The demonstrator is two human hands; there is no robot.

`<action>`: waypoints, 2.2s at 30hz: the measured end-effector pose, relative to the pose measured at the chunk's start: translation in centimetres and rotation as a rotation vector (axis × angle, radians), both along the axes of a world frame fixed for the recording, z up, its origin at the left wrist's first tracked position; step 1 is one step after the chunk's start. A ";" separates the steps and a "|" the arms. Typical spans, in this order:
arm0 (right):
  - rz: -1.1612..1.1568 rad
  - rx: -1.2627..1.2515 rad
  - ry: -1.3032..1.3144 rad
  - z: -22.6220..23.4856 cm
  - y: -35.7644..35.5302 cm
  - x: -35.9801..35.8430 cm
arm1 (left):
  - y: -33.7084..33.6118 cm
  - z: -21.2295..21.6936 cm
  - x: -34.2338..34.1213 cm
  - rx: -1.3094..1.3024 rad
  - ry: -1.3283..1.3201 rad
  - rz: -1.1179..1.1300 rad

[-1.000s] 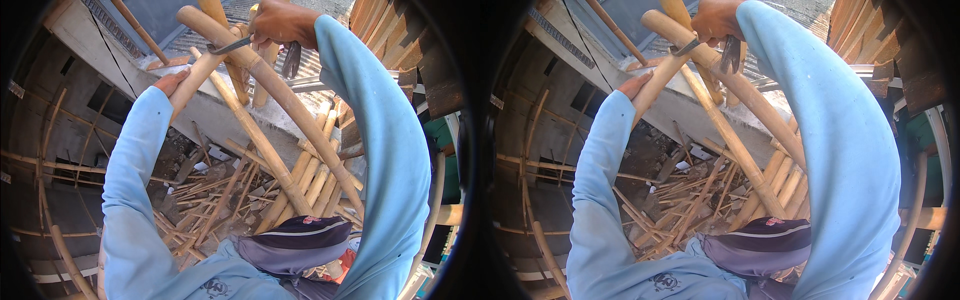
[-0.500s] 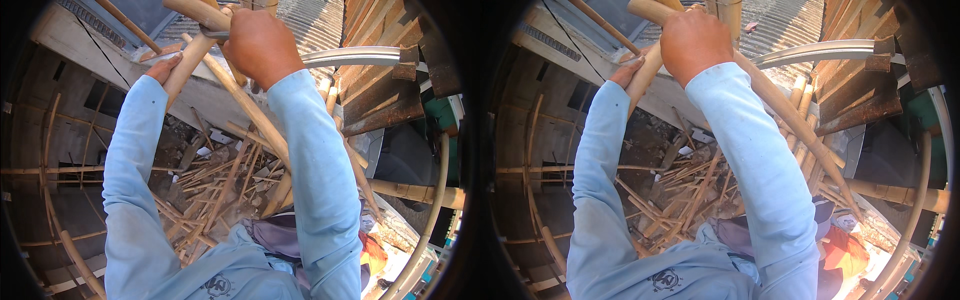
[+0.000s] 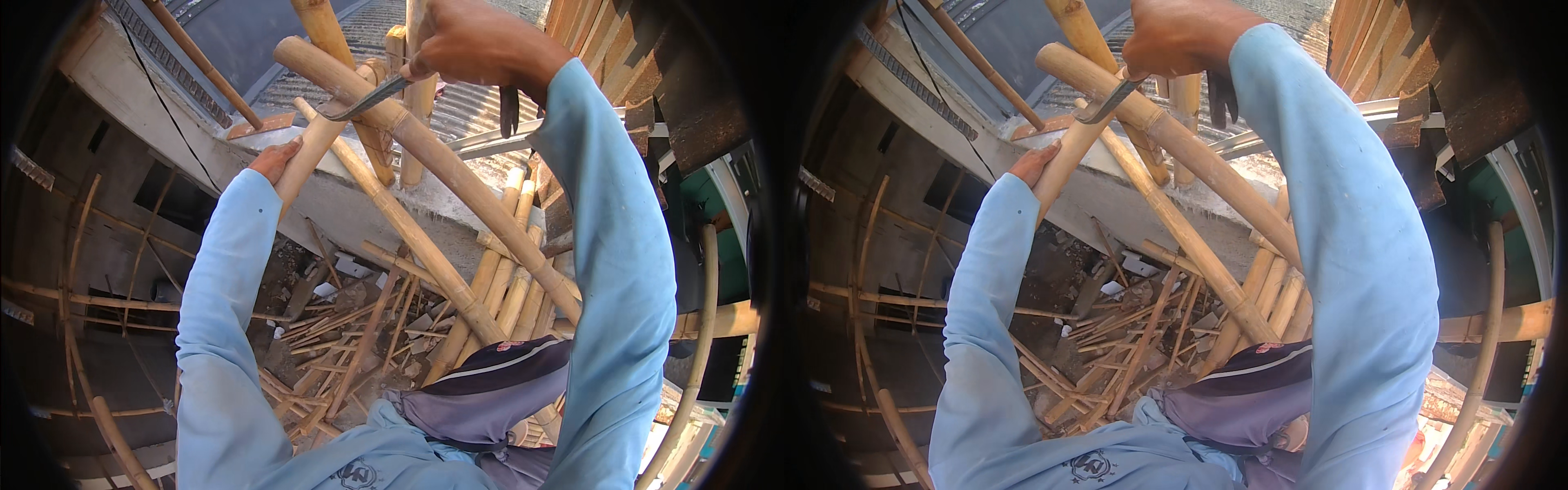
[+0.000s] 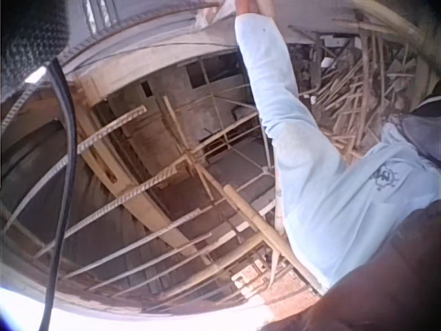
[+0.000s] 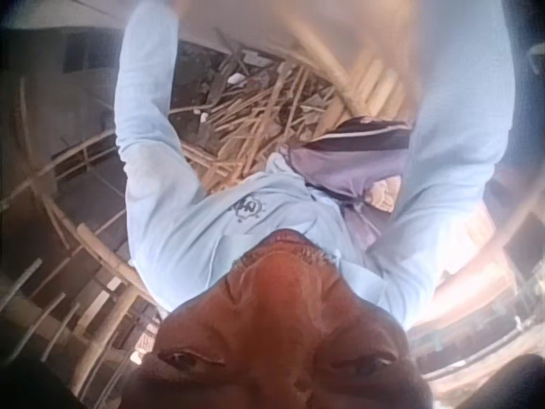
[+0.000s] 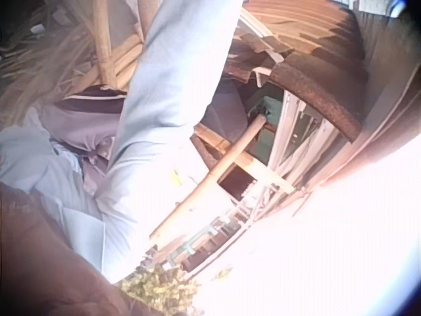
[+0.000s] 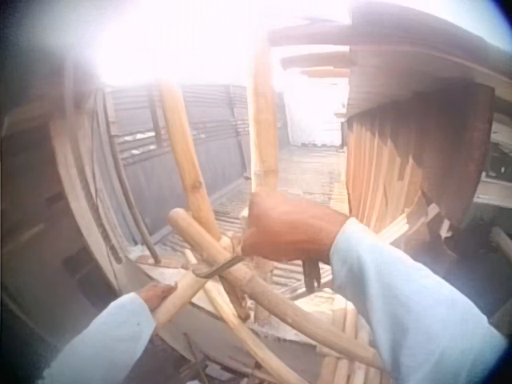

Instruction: The person assembles a bamboo scaffolding platform by tying bamboo poles together with wire using pliers. The person positions bamboo poles, wraps wire around joints, and twists the wire to secure the structure.

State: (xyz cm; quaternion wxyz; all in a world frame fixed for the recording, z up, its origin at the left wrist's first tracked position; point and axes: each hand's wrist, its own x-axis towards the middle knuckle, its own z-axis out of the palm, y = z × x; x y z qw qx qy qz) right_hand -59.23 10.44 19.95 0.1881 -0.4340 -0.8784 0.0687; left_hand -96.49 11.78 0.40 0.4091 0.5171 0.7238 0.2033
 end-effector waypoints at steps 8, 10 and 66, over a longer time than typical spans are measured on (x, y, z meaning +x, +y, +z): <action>-0.226 0.281 -0.116 -5.9 3.0 8.4 | -1.4 0.5 1.5 0.173 0.061 -0.009; -0.195 0.327 -0.170 -7.6 5.2 8.2 | -1.7 1.0 3.7 0.143 0.156 -0.020; 0.152 0.262 0.159 -18.8 16.4 5.4 | -2.0 1.2 3.9 0.163 0.170 -0.080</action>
